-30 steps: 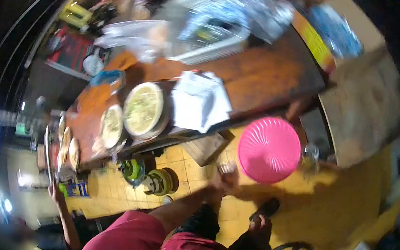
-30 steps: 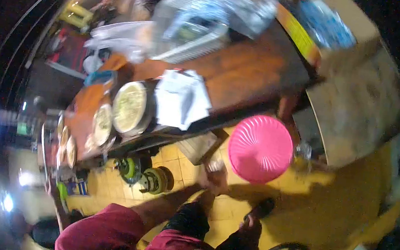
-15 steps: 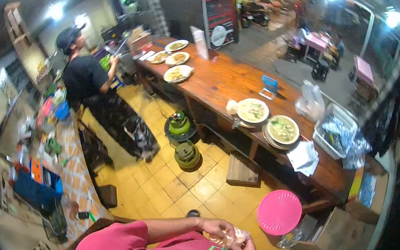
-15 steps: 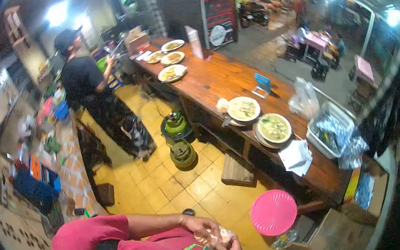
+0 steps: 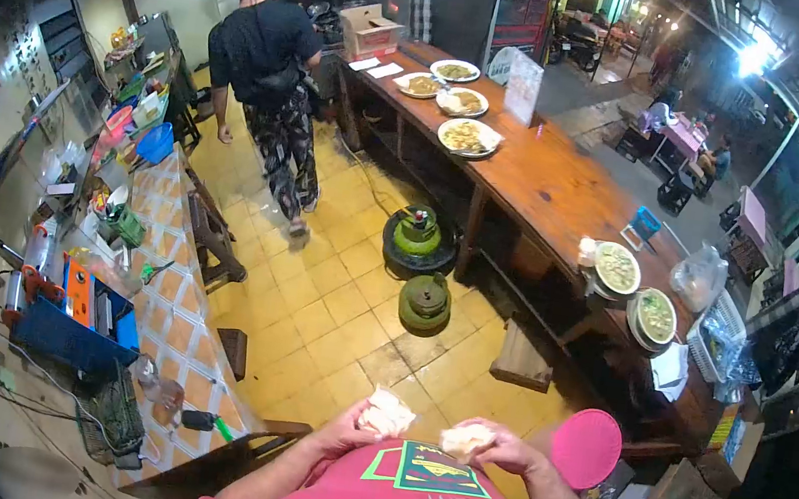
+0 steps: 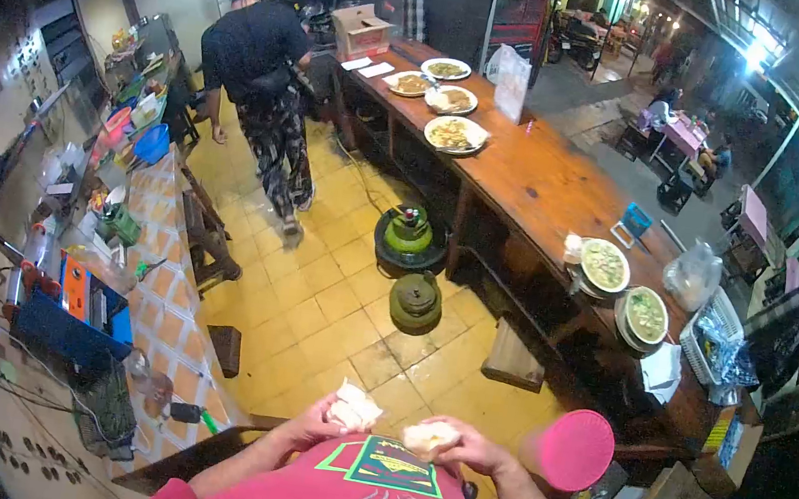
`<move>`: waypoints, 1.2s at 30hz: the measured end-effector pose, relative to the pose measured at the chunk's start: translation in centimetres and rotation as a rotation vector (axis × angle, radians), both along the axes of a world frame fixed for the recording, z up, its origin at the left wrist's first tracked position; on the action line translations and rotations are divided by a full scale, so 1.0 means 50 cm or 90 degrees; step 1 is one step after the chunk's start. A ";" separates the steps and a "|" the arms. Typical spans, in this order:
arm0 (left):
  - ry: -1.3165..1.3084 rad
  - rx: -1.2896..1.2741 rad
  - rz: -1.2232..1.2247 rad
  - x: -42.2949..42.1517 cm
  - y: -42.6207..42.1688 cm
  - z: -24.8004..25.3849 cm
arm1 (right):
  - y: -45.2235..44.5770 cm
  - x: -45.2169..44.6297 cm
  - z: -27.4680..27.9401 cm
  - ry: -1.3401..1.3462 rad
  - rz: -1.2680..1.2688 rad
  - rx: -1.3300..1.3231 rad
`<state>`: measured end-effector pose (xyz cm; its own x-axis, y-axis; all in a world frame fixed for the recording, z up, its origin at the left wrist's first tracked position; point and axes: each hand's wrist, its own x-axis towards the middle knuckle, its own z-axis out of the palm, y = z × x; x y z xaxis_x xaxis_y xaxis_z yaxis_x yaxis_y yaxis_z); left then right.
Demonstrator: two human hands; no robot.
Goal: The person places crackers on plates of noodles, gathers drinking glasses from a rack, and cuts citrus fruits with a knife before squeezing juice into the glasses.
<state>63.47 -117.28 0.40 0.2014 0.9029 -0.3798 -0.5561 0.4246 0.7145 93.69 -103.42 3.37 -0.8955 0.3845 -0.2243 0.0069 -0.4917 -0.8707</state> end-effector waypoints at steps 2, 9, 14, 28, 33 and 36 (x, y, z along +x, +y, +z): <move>0.035 0.030 0.063 -0.087 0.015 0.001 | 0.012 -0.105 0.024 -0.016 0.083 0.093; 0.097 0.015 0.125 -0.341 0.184 0.007 | 0.149 -0.336 0.012 -0.194 -0.019 0.219; 0.154 -0.062 0.173 -0.503 0.330 0.004 | 0.331 -0.489 -0.068 -0.224 -0.123 0.246; 0.404 0.090 0.166 -0.983 0.691 0.034 | 0.786 -1.121 0.052 -0.094 0.171 0.725; 0.203 0.148 0.089 -1.132 0.917 0.025 | 0.891 -1.233 0.028 0.027 -0.075 0.639; 0.143 0.163 0.076 -1.206 0.991 0.049 | 0.893 -1.339 0.050 0.214 -0.048 0.219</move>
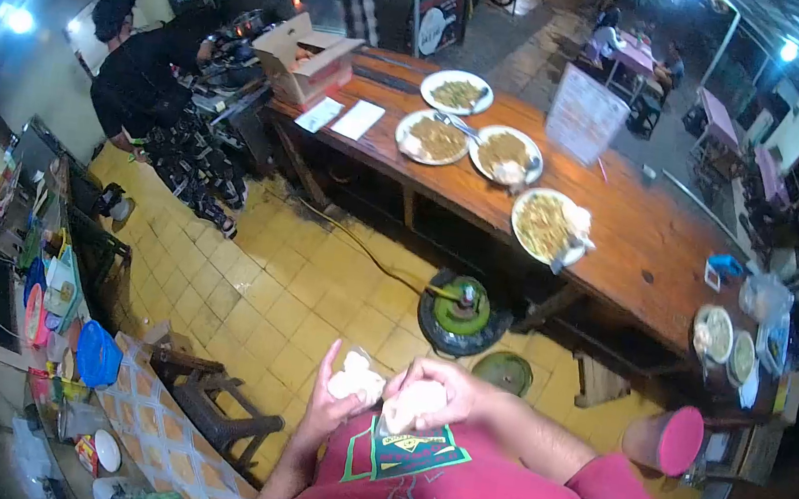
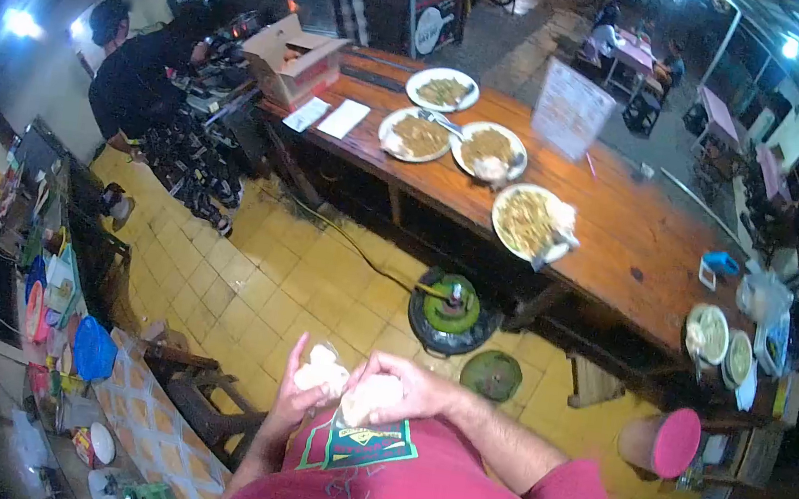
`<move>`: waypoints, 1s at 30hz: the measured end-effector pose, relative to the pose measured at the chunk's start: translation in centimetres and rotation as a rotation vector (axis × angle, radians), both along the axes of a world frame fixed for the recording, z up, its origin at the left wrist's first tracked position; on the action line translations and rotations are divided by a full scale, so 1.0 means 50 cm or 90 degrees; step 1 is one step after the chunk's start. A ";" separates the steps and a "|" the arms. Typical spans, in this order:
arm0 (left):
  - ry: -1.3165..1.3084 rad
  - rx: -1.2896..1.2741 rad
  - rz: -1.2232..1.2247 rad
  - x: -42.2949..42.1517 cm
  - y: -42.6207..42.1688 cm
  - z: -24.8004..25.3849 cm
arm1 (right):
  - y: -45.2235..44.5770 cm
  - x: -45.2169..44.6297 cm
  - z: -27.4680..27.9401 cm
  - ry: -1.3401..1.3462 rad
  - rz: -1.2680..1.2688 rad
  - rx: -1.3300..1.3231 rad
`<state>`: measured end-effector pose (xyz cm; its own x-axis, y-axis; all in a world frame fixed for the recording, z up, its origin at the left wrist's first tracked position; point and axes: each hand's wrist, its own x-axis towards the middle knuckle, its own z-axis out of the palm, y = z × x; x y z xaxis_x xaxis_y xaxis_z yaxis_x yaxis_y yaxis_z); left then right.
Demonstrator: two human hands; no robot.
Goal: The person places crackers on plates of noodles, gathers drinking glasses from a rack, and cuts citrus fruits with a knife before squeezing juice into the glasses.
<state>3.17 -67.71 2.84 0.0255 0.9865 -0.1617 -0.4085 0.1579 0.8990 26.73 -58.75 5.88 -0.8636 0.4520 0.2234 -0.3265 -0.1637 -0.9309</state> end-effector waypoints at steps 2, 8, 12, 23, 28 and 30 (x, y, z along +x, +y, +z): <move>0.007 -0.013 -0.005 -0.059 0.044 -0.030 | 0.040 -0.049 0.006 -0.115 -0.056 0.020; 0.045 -0.224 0.111 -0.277 0.119 -0.162 | 0.327 -0.105 -0.064 -0.307 -0.508 -0.157; 0.137 -0.362 0.248 -0.423 0.119 -0.299 | 0.660 -0.086 -0.065 -0.402 -0.733 -0.151; 0.270 -0.600 0.521 -0.425 0.014 -0.301 | 1.660 -0.098 -0.164 -0.610 -0.756 0.396; 0.299 -0.646 0.456 -0.370 0.154 -0.187 | 1.890 -0.100 -0.221 -0.741 -0.652 0.367; 0.189 -0.693 0.487 -0.357 0.231 -0.143 | 1.918 -0.105 -0.218 -0.832 -0.520 0.470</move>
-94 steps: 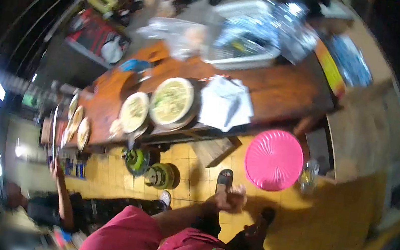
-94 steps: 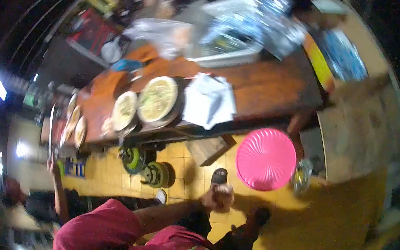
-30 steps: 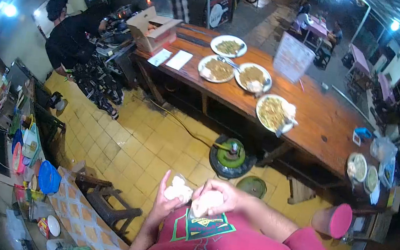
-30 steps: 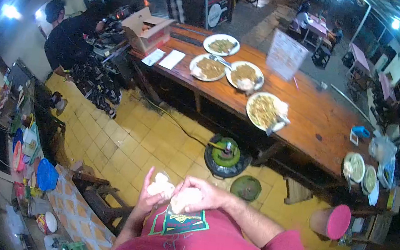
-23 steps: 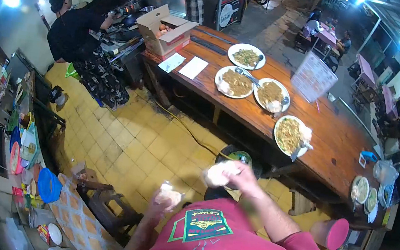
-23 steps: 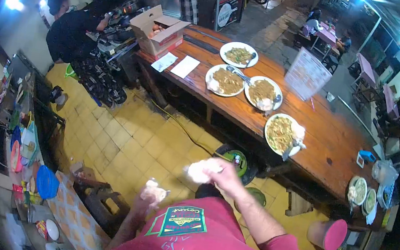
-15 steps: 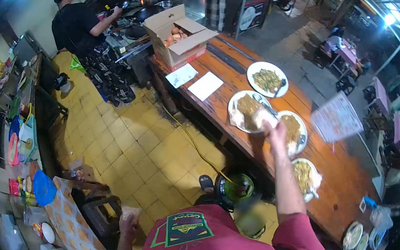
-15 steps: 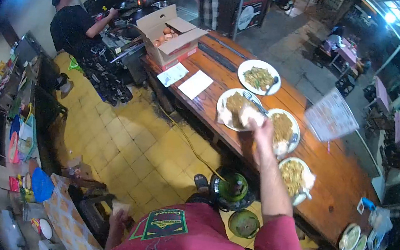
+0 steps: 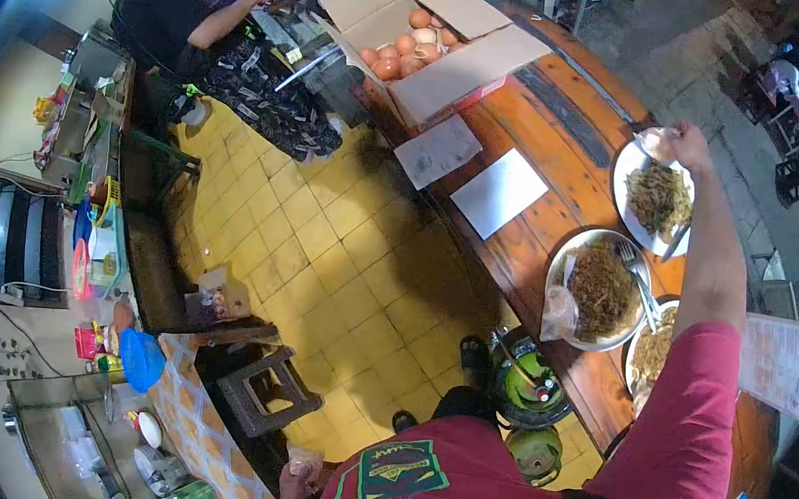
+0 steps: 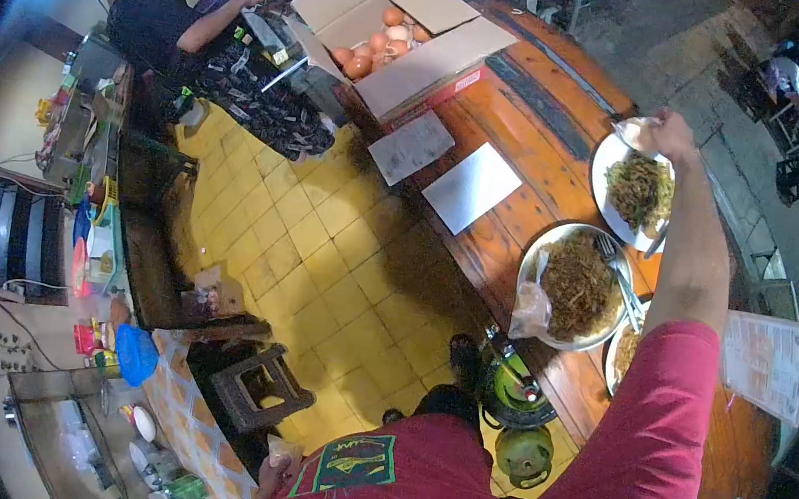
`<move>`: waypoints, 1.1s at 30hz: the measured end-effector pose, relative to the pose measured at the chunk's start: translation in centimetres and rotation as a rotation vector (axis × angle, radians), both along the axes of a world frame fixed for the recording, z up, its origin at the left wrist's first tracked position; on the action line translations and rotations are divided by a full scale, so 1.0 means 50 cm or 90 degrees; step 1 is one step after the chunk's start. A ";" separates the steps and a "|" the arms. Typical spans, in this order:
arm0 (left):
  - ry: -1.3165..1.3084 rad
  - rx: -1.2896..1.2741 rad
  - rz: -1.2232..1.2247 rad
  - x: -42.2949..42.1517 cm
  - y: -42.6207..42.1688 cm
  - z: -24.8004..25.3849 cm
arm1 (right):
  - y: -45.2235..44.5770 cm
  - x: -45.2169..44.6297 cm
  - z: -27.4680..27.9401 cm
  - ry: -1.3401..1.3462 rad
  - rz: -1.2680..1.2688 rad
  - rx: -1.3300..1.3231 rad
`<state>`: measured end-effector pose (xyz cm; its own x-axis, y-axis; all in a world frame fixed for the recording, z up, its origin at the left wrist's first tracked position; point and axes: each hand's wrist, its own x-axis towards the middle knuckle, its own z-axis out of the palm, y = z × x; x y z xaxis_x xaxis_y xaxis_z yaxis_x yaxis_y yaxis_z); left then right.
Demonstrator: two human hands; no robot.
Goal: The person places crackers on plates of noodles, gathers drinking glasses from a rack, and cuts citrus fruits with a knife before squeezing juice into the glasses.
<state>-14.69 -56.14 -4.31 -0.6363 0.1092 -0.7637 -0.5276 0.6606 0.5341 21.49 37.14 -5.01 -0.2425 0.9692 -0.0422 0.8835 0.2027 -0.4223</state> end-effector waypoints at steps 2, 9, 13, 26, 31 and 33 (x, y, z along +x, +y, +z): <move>0.000 -0.012 -0.004 -0.006 0.018 -0.006 | 0.013 -0.008 -0.020 -0.065 0.022 -0.009; 0.002 0.054 0.032 -0.011 0.025 -0.045 | -0.061 -0.036 -0.045 -0.066 -0.021 0.103; 0.064 0.025 0.044 -0.019 -0.035 -0.125 | -0.341 -0.224 0.009 0.268 -0.009 0.181; 0.172 0.314 0.782 -0.043 -0.267 -0.121 | -1.338 -0.825 -0.058 -0.018 1.054 -0.517; 0.241 0.374 0.836 -0.167 -0.506 -0.149 | -1.320 -0.829 -0.269 -0.199 0.927 -0.223; 0.360 0.392 0.784 -0.237 -0.560 -0.088 | -1.312 -0.823 -0.323 -0.326 0.760 -0.390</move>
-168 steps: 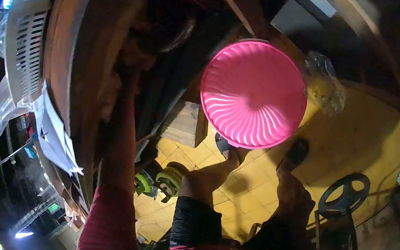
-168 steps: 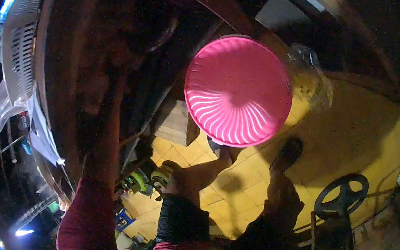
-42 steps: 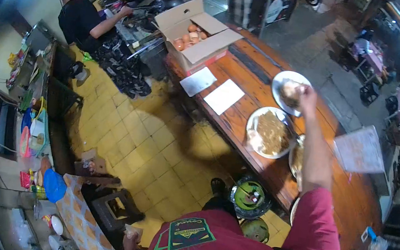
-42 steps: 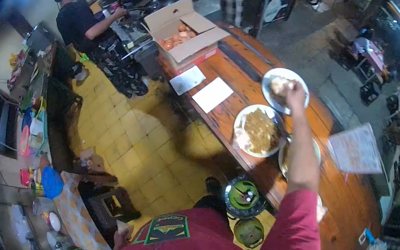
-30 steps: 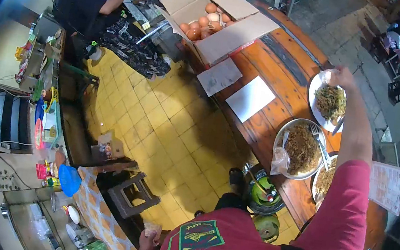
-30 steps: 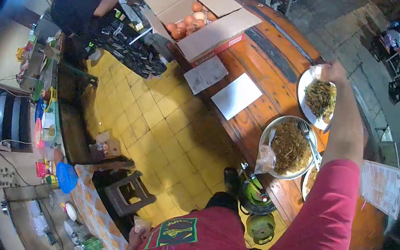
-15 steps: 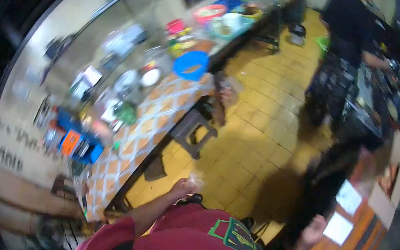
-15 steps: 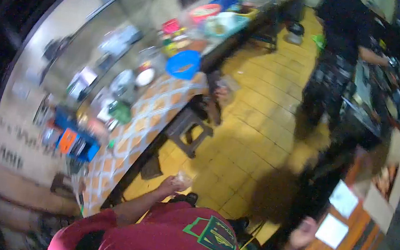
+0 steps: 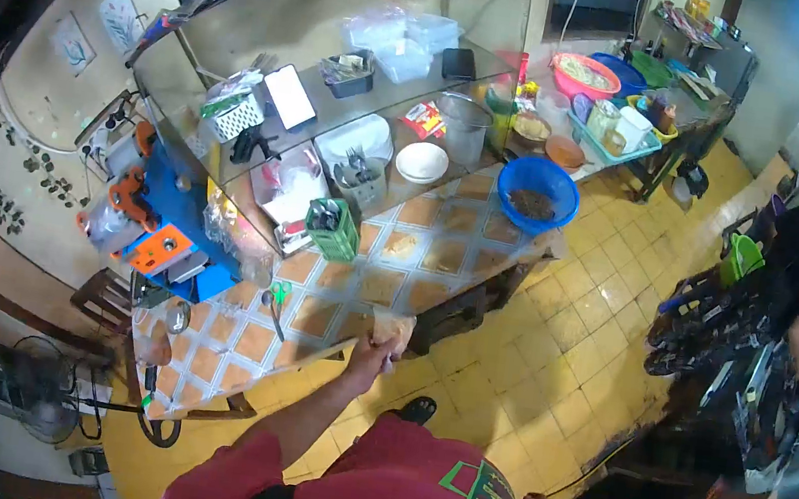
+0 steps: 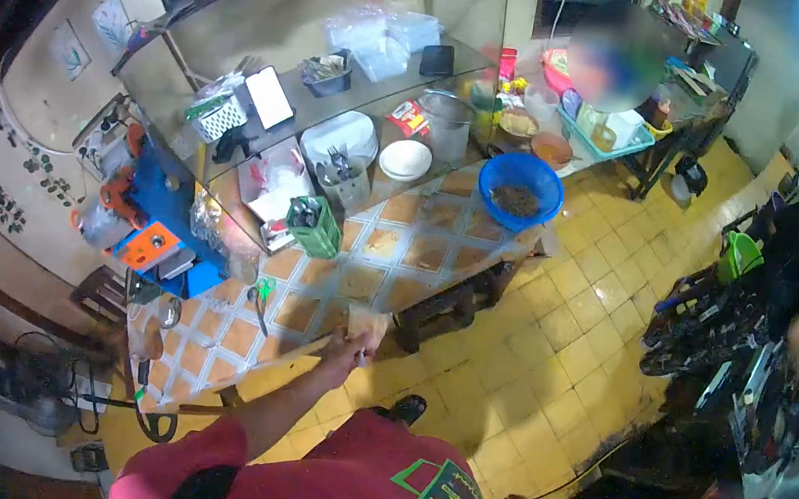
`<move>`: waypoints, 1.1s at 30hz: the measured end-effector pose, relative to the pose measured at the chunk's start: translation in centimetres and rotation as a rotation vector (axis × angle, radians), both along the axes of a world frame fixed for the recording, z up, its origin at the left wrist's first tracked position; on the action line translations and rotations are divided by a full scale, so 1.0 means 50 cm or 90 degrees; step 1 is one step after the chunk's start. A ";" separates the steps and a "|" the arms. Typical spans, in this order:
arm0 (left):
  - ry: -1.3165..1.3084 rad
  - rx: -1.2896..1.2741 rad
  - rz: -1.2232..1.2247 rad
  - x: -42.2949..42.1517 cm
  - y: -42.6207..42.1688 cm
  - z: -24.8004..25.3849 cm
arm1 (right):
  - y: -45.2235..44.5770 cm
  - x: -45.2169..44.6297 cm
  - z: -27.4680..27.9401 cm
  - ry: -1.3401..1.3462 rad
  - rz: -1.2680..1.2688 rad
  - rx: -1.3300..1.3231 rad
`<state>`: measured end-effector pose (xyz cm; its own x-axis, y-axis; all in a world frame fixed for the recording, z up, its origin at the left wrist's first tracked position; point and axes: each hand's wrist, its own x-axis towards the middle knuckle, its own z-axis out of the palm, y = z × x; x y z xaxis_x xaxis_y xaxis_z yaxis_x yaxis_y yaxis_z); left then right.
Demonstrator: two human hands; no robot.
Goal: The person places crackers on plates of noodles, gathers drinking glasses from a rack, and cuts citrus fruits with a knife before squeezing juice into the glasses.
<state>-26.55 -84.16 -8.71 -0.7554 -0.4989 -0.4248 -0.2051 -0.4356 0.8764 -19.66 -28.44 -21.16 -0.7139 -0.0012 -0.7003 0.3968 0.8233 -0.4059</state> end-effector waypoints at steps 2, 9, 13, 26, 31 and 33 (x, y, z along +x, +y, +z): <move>0.021 -0.003 0.055 -0.067 -0.060 0.017 | -0.022 0.030 0.020 -0.126 -0.161 -0.084; 0.021 0.316 0.036 -0.217 -0.195 -0.077 | -0.035 0.076 -0.106 -0.057 -0.072 0.004; -0.006 0.362 0.011 -0.205 -0.132 -0.097 | -0.049 0.047 -0.115 0.024 -0.120 -0.166; 0.008 -0.002 -0.982 -0.275 0.282 -0.096 | -0.390 -0.221 0.307 0.318 -0.237 -0.596; 0.051 -0.090 -1.371 -0.278 0.463 -0.030 | -0.291 0.012 0.257 0.395 -0.657 -0.547; -0.021 -0.118 -1.419 -0.251 0.499 -0.048 | -0.269 0.175 0.200 0.397 -0.998 -0.313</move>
